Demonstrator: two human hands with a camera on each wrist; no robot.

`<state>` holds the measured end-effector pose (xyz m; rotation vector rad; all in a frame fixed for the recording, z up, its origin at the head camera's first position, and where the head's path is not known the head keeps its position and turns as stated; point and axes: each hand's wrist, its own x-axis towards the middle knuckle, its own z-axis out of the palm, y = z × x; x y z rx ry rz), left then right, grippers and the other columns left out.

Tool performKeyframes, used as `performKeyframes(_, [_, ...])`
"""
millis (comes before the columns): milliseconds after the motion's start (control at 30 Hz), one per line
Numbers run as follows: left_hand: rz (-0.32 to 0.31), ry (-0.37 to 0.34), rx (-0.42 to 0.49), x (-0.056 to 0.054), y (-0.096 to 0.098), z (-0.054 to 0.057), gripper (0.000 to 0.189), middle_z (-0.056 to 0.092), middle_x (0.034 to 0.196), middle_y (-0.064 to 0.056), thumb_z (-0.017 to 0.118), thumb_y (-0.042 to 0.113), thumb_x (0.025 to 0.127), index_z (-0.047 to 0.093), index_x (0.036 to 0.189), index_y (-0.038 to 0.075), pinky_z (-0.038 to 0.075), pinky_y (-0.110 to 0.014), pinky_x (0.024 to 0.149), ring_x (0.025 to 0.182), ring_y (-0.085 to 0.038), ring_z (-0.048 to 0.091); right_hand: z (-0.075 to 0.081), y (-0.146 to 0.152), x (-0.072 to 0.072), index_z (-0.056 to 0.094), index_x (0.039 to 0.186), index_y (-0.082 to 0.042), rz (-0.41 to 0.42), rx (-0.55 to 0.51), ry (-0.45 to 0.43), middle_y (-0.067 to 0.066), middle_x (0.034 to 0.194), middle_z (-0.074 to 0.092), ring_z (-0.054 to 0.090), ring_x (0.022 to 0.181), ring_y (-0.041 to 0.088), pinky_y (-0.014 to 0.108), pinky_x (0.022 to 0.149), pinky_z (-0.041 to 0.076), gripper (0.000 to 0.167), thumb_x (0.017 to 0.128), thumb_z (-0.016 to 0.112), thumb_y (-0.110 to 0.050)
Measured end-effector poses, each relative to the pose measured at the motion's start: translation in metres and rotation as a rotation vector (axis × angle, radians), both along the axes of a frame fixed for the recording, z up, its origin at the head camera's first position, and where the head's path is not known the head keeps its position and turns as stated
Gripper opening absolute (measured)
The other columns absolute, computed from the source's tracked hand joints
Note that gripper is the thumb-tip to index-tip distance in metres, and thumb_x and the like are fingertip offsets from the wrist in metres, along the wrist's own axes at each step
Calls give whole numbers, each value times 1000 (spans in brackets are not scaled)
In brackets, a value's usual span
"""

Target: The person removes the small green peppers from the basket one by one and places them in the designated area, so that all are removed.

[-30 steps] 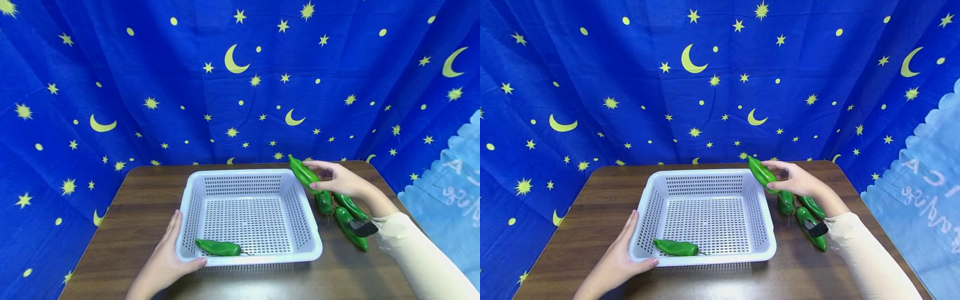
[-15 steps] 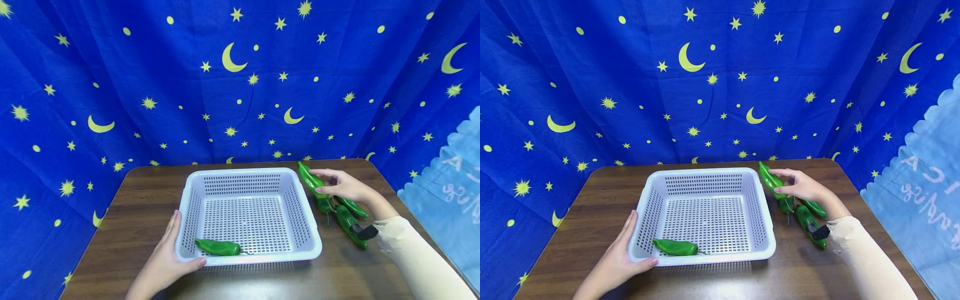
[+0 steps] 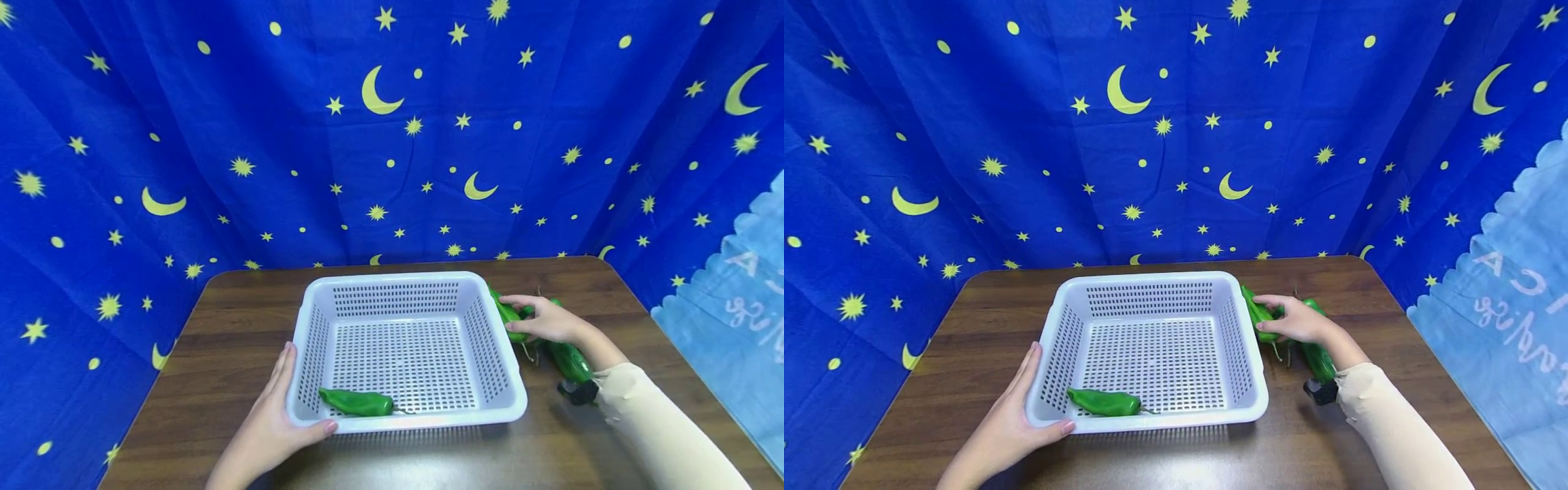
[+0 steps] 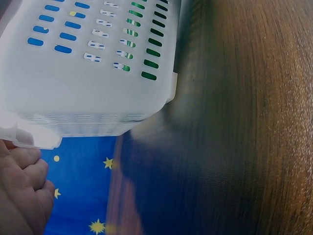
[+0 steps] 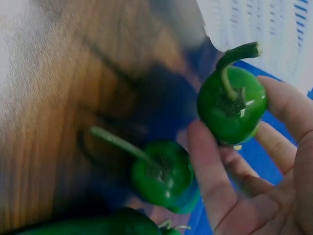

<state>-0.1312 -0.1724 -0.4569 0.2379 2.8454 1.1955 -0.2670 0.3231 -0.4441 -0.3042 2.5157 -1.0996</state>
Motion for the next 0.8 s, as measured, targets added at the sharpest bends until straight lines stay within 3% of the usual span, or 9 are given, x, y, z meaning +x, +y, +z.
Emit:
performKeyframes(100, [2,-8,2,-1,0,0,135,1,168,-17,83,63,66,0,161,15,26,-65,113,149,-49,19,-3,-5,0,39,150,-2,-6,29,-2,32,136,44,65,86,21,37,70,62,72,91,71,-29])
performKeyframes(200, [3,-11,-2,-1,-1,1,135,1,168,-17,83,64,66,0,161,14,26,-64,113,149,-49,18,-5,-10,1,40,149,-1,-25,80,1,25,118,49,57,67,15,35,65,60,72,90,72,-27])
performKeyframes(367, [4,-5,-6,0,-1,0,136,2,168,-17,83,64,65,0,161,15,25,-66,113,149,-49,17,-7,-18,3,42,147,1,-34,157,4,14,101,47,52,57,14,33,60,57,73,89,73,-29])
performKeyframes(500, [12,-27,-15,-1,-1,-1,137,2,168,-17,82,66,64,1,161,14,26,-66,113,149,-49,17,-12,-20,4,45,146,0,-22,203,23,13,101,48,58,61,16,33,57,55,71,88,74,-30])
performKeyframes(600, [14,-34,-17,-1,0,-1,136,1,168,-17,82,66,65,1,161,14,26,-66,113,149,-49,17,-14,-19,6,44,146,-1,-17,199,26,12,99,47,56,60,16,32,56,53,72,89,74,-32])
performKeyframes(800, [5,-6,1,1,0,1,135,2,167,-19,83,63,66,1,161,12,25,-67,112,148,-51,17,-9,-12,5,44,147,-2,-3,201,60,21,116,57,56,59,16,32,55,50,69,92,69,-35])
